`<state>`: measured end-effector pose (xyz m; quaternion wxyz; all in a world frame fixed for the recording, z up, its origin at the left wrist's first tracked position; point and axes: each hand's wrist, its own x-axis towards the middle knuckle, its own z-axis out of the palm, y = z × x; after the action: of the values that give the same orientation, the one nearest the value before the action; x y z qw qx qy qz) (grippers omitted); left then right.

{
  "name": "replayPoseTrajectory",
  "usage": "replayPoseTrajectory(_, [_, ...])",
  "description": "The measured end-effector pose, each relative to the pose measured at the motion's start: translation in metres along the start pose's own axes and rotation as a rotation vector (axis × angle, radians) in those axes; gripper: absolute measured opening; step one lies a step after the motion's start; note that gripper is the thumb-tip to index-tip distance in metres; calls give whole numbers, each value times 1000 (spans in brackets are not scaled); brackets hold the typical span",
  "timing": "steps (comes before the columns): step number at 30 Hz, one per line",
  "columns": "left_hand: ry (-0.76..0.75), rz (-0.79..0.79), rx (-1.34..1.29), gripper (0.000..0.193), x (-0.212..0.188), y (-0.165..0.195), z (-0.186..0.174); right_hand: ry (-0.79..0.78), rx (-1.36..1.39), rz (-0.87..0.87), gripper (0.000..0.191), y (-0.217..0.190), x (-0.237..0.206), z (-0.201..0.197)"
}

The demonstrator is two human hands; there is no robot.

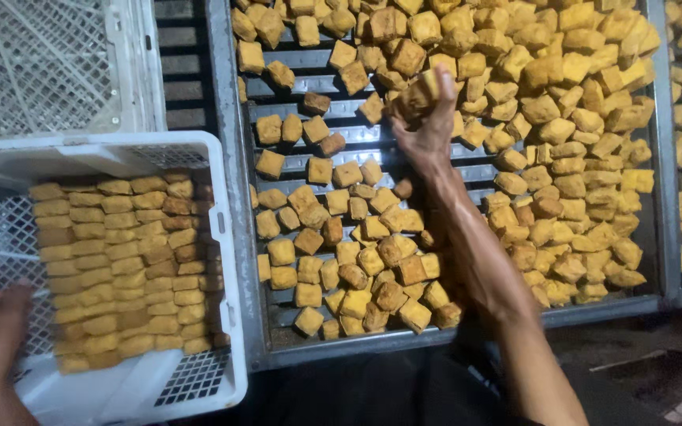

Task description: The person picks up fried tofu pieces one at a time from slatted metal racks and arranges them in neat rows inside a white plastic basket, occasionally gathering several pieces in one hand before placing them. The basket gradually fills with orderly rows of tofu as the racks are cleared.

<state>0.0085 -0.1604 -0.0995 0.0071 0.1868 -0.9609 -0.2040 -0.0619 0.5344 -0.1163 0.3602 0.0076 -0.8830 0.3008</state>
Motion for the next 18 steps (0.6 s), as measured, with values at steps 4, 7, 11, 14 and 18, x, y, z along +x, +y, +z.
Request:
replayPoseTrajectory(4, [9,-39,28,56,-7,16,-6,35,8,-108,118,-11,18,3])
replayPoseTrajectory(7, [19,-40,44,55,-11,30,-11,-298,14,124,93,-26,15,18])
replayPoseTrajectory(11, [25,-18,-1,56,-8,42,-21,-384,-103,115,121,-35,15,36])
replayPoseTrajectory(14, [35,97,19,54,-7,45,-29,-336,-16,139,123,-38,28,33])
replayPoseTrajectory(18, [57,228,-13,49,-8,47,-37,-160,173,15,140,-62,43,11])
